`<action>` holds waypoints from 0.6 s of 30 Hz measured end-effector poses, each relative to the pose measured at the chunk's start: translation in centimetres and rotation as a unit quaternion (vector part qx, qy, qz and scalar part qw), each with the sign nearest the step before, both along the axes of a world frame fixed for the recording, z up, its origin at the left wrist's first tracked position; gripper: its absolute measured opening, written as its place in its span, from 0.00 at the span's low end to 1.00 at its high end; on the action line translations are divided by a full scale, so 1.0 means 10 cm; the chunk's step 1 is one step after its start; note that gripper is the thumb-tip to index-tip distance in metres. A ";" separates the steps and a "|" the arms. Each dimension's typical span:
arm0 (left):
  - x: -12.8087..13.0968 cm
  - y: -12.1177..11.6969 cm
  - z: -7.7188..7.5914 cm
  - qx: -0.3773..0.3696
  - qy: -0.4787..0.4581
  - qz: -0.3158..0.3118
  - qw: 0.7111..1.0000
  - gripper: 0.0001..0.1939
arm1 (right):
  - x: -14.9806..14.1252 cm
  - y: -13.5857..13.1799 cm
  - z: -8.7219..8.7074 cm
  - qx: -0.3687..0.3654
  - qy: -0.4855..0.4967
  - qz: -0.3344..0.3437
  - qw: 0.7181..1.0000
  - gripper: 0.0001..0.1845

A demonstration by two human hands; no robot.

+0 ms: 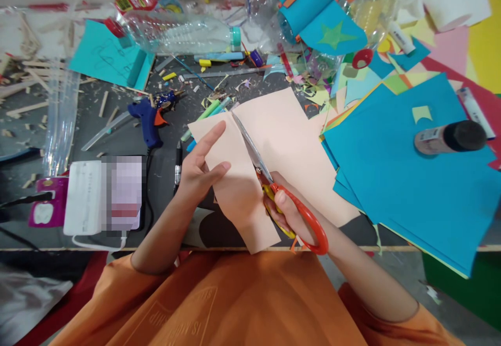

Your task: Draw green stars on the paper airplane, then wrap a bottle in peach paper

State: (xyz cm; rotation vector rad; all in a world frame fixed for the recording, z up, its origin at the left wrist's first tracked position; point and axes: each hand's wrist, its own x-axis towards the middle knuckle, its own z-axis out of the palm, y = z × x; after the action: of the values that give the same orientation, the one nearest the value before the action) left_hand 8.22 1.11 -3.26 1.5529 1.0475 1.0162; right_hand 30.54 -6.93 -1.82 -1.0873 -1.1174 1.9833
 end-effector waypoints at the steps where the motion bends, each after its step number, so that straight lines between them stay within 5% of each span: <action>1: 0.00 0.00 0.00 0.002 0.000 -0.001 1.000 0.35 | 0.00 0.01 0.01 0.002 0.005 -0.003 1.000 0.33; 18: -0.01 0.01 -0.04 0.004 0.001 -0.009 1.000 0.35 | -0.05 0.01 0.06 0.004 -0.002 -0.034 0.999 0.27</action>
State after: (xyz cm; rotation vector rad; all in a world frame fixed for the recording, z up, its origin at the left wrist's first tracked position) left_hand 8.11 1.25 -3.69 1.5679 1.0301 1.0084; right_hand 30.07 -6.85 -1.20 -1.1114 -1.0755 1.9227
